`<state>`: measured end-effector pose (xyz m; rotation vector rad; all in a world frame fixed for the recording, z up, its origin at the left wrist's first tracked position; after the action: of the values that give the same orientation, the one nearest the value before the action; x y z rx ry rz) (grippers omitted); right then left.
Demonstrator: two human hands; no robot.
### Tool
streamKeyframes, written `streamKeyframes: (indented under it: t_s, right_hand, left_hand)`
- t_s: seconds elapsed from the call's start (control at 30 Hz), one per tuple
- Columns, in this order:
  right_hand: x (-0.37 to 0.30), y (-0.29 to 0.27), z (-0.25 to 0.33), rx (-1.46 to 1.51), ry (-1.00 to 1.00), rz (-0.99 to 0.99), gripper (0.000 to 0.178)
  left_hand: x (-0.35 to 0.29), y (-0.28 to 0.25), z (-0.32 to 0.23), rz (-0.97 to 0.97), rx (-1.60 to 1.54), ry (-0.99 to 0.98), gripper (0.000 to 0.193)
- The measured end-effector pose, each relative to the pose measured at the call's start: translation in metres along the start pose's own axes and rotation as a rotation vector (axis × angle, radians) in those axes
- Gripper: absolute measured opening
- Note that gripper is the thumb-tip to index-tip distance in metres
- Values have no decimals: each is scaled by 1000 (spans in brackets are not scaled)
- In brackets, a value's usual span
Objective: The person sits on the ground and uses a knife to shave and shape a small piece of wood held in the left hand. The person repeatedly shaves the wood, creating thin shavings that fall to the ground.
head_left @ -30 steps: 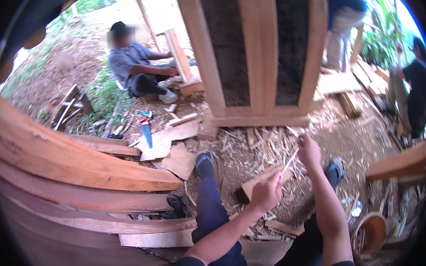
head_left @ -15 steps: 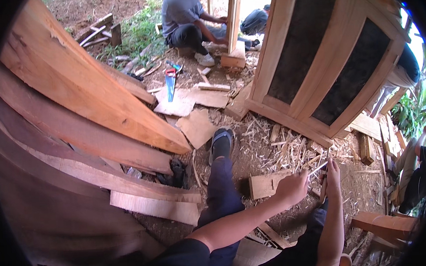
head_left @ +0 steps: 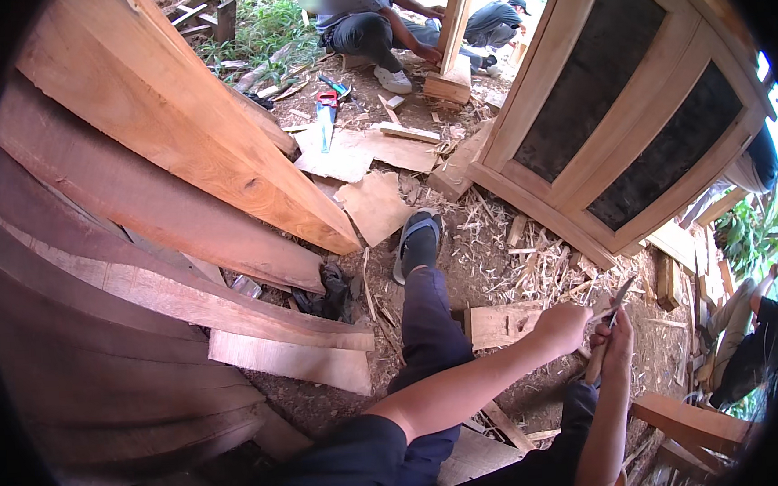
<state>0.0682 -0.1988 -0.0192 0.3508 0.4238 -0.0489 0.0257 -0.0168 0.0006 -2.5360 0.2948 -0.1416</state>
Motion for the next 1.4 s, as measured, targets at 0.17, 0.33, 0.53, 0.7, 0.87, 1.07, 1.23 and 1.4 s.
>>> streamKeyframes:
  t_s: [0.17, 0.33, 0.53, 0.7, 0.87, 1.07, 1.23, 1.4]
  right_hand:
    - [1, 5, -4, -107, -100, -86, 24]
    - [-6, 3, 20, -54, -193, -141, 29]
    - [-15, 3, 40, 8, -273, -175, 34]
    - [-30, 49, 27, -68, -323, -21, 33]
    - [-47, 61, 22, -127, -382, 55, 30]
    - [-46, 43, 34, -106, -353, 40, 28]
    - [-52, 38, 43, -90, -395, 57, 28]
    - [-59, 31, 45, -214, -499, 195, 29]
  left_hand:
    - [-8, -6, 9, 43, -104, -20, 24]
    - [-42, -80, 52, -43, -356, -70, 46]
    - [-103, -78, 191, 32, 316, -740, 83]
    - [-70, -94, 295, 50, 201, -684, 63]
    - [-44, -89, 306, -52, 403, -659, 49]
    - [-38, -76, 222, 195, 560, -492, 49]
    - [-32, -75, 124, 581, 177, -192, 63]
    - [-11, -86, 15, 414, 162, -64, 59]
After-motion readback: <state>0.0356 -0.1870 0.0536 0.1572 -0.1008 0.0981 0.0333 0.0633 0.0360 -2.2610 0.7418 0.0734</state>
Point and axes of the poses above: each hand's wrist, its own x-axis towards the middle knuckle, its own y-axis out of the palm, z = x × y, the point moved 1 cm from there along x, towards the middle knuckle, and after that the axes turned 2 degrees about y, right-handed, at the moved point
